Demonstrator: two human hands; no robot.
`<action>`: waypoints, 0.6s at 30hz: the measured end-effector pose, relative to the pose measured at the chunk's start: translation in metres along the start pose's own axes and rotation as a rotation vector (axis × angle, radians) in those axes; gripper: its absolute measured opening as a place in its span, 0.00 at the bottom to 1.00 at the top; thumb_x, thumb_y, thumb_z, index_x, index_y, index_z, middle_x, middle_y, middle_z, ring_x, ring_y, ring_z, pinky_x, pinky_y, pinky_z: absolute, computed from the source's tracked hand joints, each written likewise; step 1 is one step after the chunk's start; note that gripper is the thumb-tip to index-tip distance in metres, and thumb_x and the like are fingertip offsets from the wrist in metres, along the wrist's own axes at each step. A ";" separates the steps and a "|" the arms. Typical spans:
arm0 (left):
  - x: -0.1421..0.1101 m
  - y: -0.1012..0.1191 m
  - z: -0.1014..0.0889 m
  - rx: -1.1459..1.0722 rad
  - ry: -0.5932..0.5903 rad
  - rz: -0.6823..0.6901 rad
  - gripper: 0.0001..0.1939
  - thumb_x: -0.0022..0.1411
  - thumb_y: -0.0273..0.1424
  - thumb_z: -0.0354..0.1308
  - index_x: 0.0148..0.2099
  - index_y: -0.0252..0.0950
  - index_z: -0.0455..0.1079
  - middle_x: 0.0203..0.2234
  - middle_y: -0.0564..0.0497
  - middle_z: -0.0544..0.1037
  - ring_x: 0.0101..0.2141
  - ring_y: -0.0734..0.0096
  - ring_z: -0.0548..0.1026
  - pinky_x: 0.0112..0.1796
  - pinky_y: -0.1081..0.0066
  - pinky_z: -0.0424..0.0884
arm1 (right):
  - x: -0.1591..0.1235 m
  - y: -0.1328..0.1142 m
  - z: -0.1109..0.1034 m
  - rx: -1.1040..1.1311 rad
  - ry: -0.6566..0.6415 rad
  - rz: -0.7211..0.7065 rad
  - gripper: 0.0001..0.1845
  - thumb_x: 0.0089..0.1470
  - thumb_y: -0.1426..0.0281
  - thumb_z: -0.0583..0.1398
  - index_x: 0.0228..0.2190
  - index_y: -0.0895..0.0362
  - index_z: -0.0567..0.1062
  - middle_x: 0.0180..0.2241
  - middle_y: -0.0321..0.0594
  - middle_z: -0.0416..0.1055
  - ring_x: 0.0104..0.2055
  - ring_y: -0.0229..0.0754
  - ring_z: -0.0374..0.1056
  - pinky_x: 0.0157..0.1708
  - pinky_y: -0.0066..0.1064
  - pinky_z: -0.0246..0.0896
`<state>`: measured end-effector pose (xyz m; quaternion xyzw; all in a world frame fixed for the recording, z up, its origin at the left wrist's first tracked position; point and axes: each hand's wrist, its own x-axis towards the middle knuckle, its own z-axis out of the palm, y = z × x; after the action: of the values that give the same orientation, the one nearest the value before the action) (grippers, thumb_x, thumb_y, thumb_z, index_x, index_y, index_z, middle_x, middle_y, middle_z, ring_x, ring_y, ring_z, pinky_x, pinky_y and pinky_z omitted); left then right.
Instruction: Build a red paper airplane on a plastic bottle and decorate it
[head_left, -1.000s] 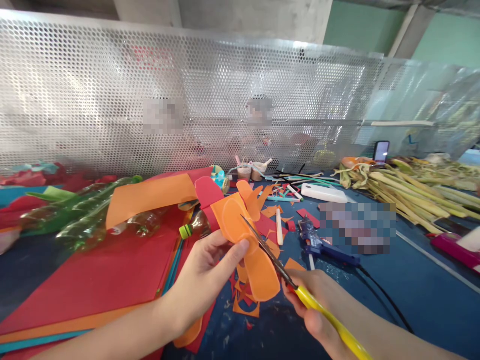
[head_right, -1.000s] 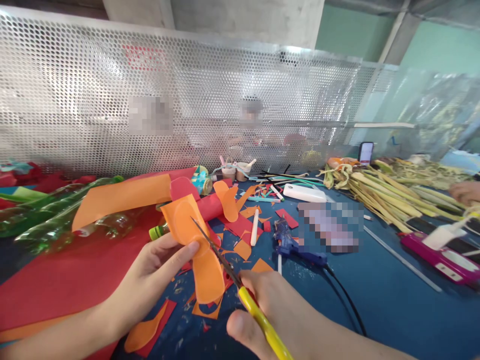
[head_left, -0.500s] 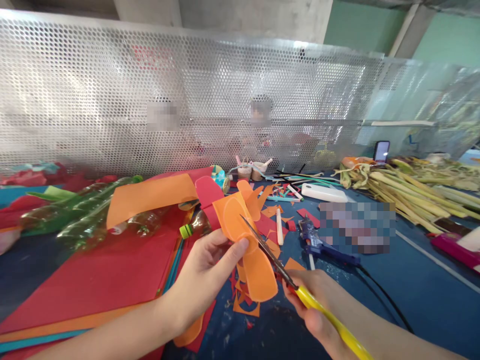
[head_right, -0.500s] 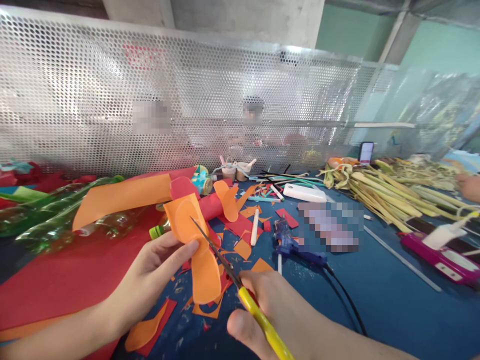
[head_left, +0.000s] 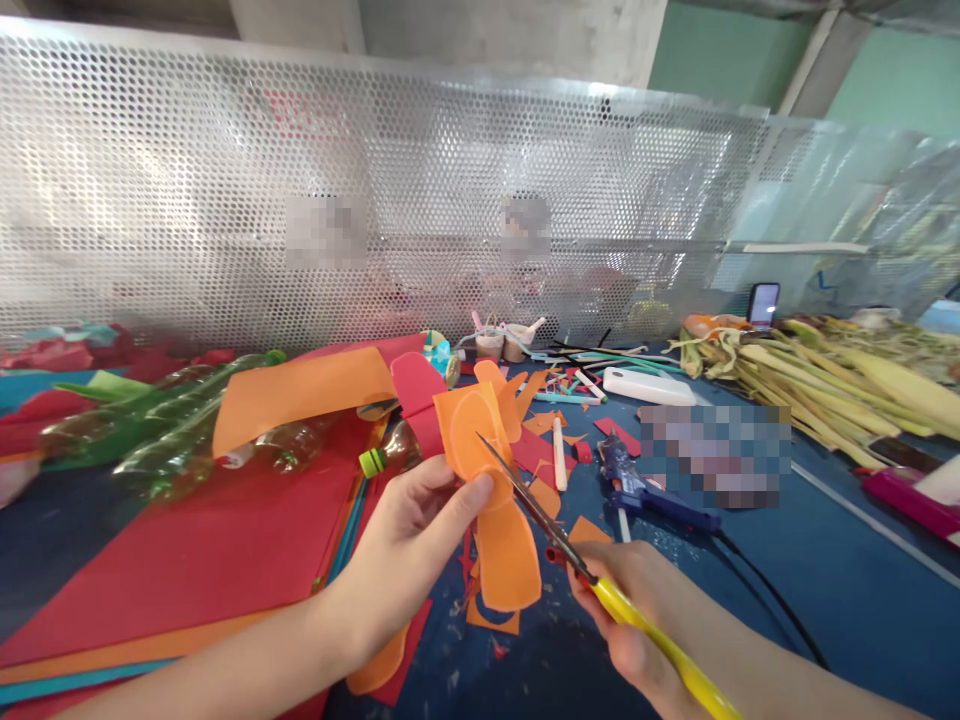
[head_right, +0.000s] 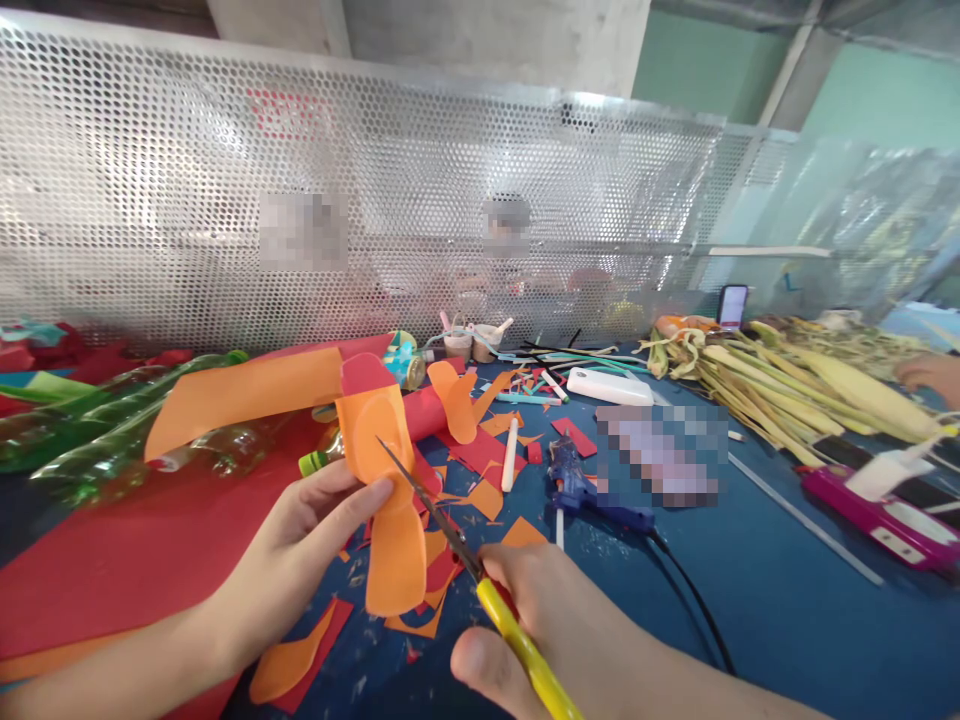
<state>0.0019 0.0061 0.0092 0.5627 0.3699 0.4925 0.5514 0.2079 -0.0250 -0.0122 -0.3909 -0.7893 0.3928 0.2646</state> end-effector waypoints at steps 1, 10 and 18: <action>0.000 0.000 0.000 0.001 -0.003 0.000 0.11 0.53 0.41 0.64 0.34 0.38 0.76 0.32 0.51 0.83 0.35 0.64 0.79 0.38 0.72 0.75 | 0.000 0.000 0.000 -0.005 0.004 0.000 0.41 0.48 0.33 0.41 0.25 0.59 0.66 0.22 0.34 0.57 0.25 0.34 0.52 0.21 0.24 0.49; 0.000 0.002 0.000 0.002 -0.014 0.008 0.12 0.54 0.42 0.64 0.36 0.39 0.77 0.34 0.51 0.82 0.37 0.62 0.79 0.42 0.68 0.74 | 0.000 -0.006 -0.003 -0.018 -0.026 0.026 0.41 0.49 0.33 0.39 0.25 0.58 0.64 0.22 0.33 0.55 0.23 0.33 0.49 0.21 0.25 0.48; -0.001 -0.001 -0.002 0.025 0.000 -0.014 0.13 0.56 0.43 0.61 0.37 0.39 0.76 0.34 0.51 0.82 0.39 0.62 0.78 0.41 0.70 0.74 | -0.001 0.003 -0.001 -0.052 -0.032 -0.003 0.38 0.51 0.34 0.42 0.26 0.58 0.62 0.22 0.32 0.54 0.23 0.32 0.47 0.19 0.25 0.44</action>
<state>-0.0001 0.0054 0.0080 0.5669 0.3798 0.4840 0.5479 0.2101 -0.0244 -0.0144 -0.3901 -0.8038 0.3780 0.2425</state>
